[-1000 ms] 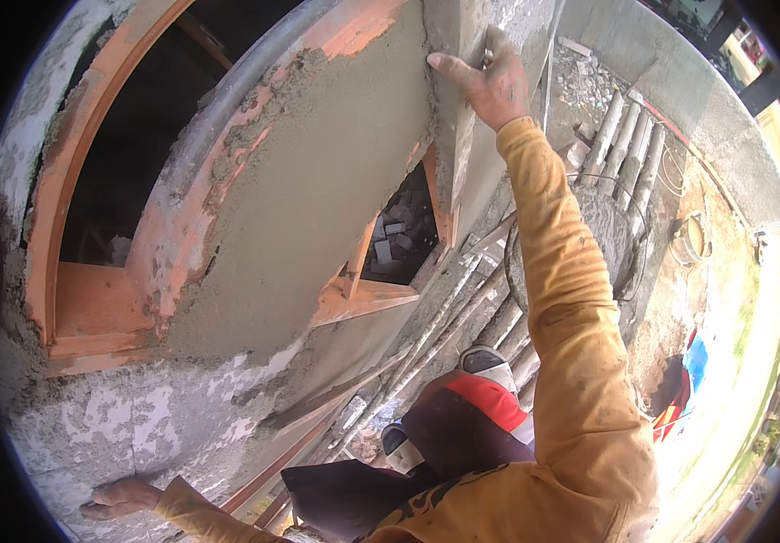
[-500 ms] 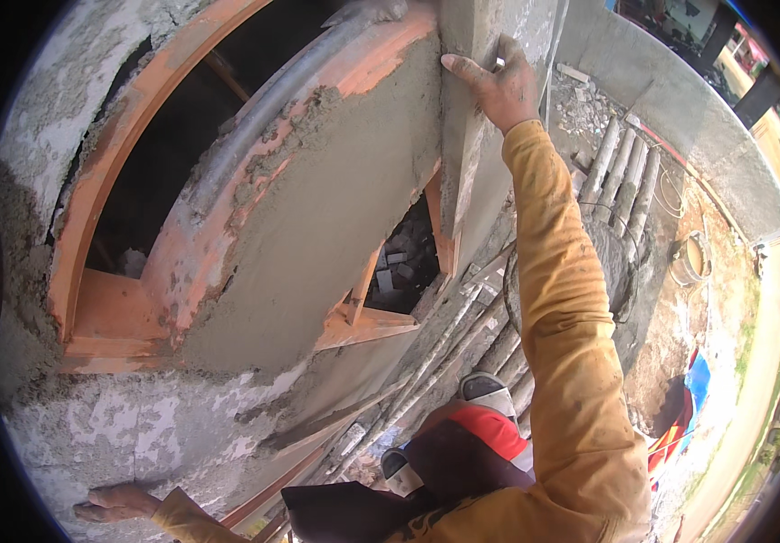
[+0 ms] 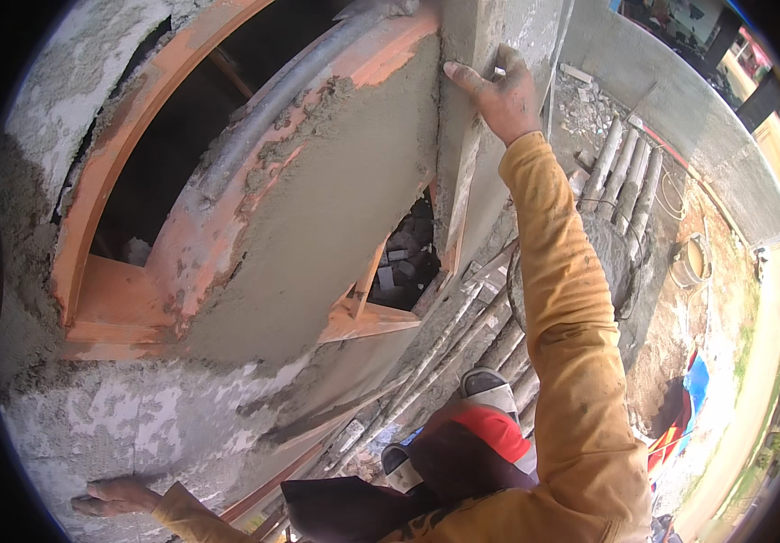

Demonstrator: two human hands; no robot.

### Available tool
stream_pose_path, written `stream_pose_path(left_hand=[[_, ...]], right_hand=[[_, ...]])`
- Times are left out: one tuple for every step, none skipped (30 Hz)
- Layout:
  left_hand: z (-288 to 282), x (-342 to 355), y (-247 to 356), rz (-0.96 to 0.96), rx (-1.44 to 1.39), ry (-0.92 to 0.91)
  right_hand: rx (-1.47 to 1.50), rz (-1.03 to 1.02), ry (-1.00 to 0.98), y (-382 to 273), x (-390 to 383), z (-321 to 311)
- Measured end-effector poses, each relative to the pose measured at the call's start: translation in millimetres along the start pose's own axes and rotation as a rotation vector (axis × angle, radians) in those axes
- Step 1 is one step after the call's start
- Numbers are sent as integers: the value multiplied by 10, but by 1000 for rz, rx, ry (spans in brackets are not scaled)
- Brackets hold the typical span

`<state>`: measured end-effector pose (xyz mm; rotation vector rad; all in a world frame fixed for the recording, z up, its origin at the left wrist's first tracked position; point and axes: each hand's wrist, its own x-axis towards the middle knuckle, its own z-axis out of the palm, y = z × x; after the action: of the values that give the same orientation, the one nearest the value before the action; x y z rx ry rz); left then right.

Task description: The person scoops wet cement from a head pan using a trowel and applies it to a concrete wall. They smooth the surface with the trowel and use a wooden straightedge to level the plaster around a window frame.

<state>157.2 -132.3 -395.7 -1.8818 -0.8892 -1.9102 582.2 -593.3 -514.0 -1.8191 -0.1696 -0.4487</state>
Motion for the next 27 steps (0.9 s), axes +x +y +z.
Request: stream_pose_path(left_hand=[[-25,20,-20,20,13,1],[-34,40,-40,41,28,2],[-46,51,-17,31,-3,19],[0,-11,-5,6,-13,8],[43,-70,15,-18,-22,-1],[16,-5,97,-13,-21,5],[50,-76,22,-10,-23,-8],[30,5,16,29,-19,-6],[41,24,9,55,-19,-13],[42,19,9,32,-31,-11],[50,4,15,8,-46,-10],[61,-30,48,-19,-57,-18],[49,-34,58,-18,-54,-23],[-2,-8,51,-10,-41,-24],[8,-23,66,-18,-49,-23],[15,-27,80,-44,-79,-16],[17,-18,90,-70,-107,-8],[19,-20,90,-92,-129,-8],[11,-23,85,-76,-79,-13],[16,-28,104,-69,-45,-10],[31,-46,124,-59,-13,-15],[30,-39,102,-42,-16,-15],[53,-37,65,-26,-23,-11],[65,-34,40,-15,-30,-11],[50,-21,26,32,34,-6],[52,-18,10,40,26,-1],[47,-14,-15,52,24,6]], right_hand=[[34,-61,27,-17,53,-26],[69,-121,51,-27,78,-35],[-9,-64,51,-28,-21,38],[-3,-63,78,44,-163,90],[4,-62,103,218,-340,186],[45,-49,129,411,-482,279],[101,-32,120,555,-620,343],[190,4,115,699,-761,422],[265,35,110,673,-835,477],[218,23,110,651,-801,455],[169,11,111,619,-703,376],[113,2,106,503,-580,288],[76,-31,112,284,-427,203],[84,-34,58,10,-258,125],[77,-52,23,-173,-126,16],[55,-71,63,-140,-114,31],[33,-91,102,-87,-122,70],[11,-102,134,-34,-155,124],[112,-53,27,-149,-414,256],[221,-64,52,29,-639,375],[191,-53,103,237,-834,458],[219,-20,88,280,-986,518],[247,11,76,284,-1101,555],[271,40,63,260,-1154,568],[283,30,56,234,-1102,540],[220,-1,61,196,-999,477],[163,-30,61,58,-843,407]])
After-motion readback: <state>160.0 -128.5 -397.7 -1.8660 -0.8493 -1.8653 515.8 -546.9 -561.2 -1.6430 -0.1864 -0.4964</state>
